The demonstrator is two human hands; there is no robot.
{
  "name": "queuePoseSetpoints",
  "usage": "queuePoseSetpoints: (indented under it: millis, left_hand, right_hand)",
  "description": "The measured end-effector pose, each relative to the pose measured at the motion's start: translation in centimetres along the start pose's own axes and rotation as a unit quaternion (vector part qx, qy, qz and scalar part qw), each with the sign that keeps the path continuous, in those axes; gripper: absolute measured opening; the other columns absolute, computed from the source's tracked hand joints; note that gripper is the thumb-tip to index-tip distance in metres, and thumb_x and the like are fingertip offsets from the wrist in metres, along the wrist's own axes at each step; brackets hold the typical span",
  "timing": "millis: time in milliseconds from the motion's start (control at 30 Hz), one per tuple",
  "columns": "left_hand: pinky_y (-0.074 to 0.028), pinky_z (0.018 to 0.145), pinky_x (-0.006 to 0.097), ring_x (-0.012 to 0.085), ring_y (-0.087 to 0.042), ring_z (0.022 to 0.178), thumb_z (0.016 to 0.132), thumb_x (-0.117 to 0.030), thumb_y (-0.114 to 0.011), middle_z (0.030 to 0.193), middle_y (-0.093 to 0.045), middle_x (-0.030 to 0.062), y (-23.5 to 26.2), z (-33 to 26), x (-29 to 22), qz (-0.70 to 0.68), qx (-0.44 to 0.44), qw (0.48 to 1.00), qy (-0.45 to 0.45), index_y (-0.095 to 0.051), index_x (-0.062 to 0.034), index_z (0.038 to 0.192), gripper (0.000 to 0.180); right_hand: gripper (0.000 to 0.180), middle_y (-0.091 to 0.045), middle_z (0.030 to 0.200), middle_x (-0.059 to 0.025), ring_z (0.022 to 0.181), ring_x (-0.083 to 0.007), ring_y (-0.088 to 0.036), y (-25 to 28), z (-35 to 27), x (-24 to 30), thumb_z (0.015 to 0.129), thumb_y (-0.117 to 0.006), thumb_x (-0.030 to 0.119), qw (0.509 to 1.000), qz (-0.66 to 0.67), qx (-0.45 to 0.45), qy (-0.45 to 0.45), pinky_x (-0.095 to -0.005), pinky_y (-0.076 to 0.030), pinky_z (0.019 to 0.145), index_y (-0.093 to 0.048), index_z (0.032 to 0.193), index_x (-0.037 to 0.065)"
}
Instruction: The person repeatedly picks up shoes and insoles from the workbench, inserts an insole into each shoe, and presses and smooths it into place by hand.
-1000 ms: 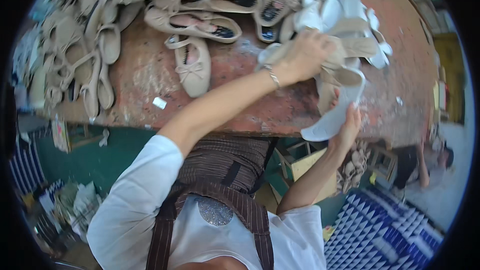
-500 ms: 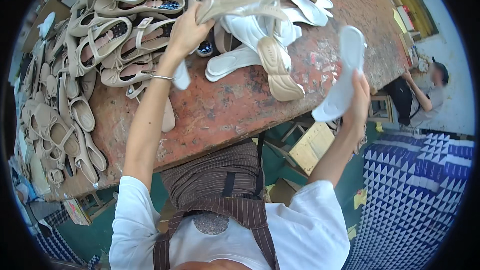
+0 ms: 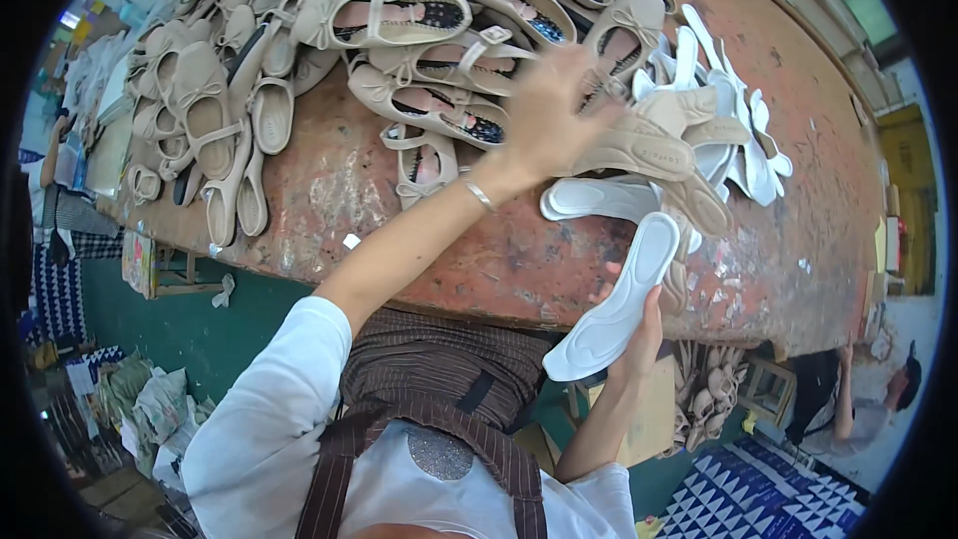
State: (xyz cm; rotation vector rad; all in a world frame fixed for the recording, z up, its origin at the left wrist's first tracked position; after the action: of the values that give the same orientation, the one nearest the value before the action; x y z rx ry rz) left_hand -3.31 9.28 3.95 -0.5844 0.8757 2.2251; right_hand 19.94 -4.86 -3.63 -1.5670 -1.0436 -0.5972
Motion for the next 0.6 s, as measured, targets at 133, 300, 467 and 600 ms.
queuePoseSetpoints:
  millis: [133,300,467,600]
  left_hand:
    - [-0.049,0.075,0.046,0.0359,-0.063,0.081,0.087,-0.038,-0.071,0.090,-0.063,0.0195,11.5,-0.2,9.2,0.184,-0.242,0.934,0.187,-0.047,-0.0007,0.121,0.056]
    - [-0.052,0.077,0.054,0.0443,-0.068,0.086,0.084,-0.040,-0.066,0.086,-0.070,0.0232,15.5,-0.1,13.1,0.254,-0.094,0.895,0.353,-0.063,-0.0033,0.099,0.040]
    - [-0.053,0.070,0.044,0.0371,-0.069,0.076,0.078,-0.021,-0.069,0.077,-0.069,0.0204,18.9,-1.2,12.5,0.043,-0.206,0.934,0.289,-0.065,-0.0001,0.087,0.024]
    - [-0.048,0.058,0.028,0.0098,-0.059,0.064,0.080,-0.008,-0.068,0.071,-0.064,0.0053,24.3,-4.5,7.6,-0.089,-0.139,0.951,0.262,-0.061,0.0011,0.084,0.012]
  right_hand:
    - [0.056,-0.061,0.123,-0.0160,0.090,-0.0189,-0.061,-1.1,0.5,-1.8,0.106,-0.037,0.040,0.996,0.070,0.027,-0.040,-0.0381,-0.054,0.085,-0.036,0.148,0.002]
    - [0.051,-0.061,0.125,-0.0193,0.087,-0.0173,-0.060,-3.3,0.4,-3.3,0.106,-0.036,0.035,0.993,0.068,0.051,-0.080,-0.0355,-0.054,0.079,-0.041,0.145,0.002]
    - [0.057,-0.063,0.122,-0.0193,0.074,-0.0155,-0.061,-6.7,1.1,-7.6,0.105,-0.039,0.043,0.991,-0.083,0.022,-0.107,-0.0302,-0.053,0.066,-0.044,0.142,-0.001]
    - [0.050,-0.066,0.090,-0.0048,0.077,-0.0092,-0.057,-11.3,3.1,-12.3,0.100,-0.059,0.027,0.966,-0.199,0.131,-0.104,-0.0251,-0.046,0.068,-0.048,0.142,0.001]
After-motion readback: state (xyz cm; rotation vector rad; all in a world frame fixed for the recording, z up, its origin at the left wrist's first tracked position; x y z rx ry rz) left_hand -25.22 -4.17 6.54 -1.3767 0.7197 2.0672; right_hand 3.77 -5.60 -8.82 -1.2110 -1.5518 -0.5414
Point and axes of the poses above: each hand's wrist, its own z-axis towards the middle knuckle, its own y-axis out of the back of the hand, x = y × z, the point moved 5 cm from there along z, towards the middle knuckle
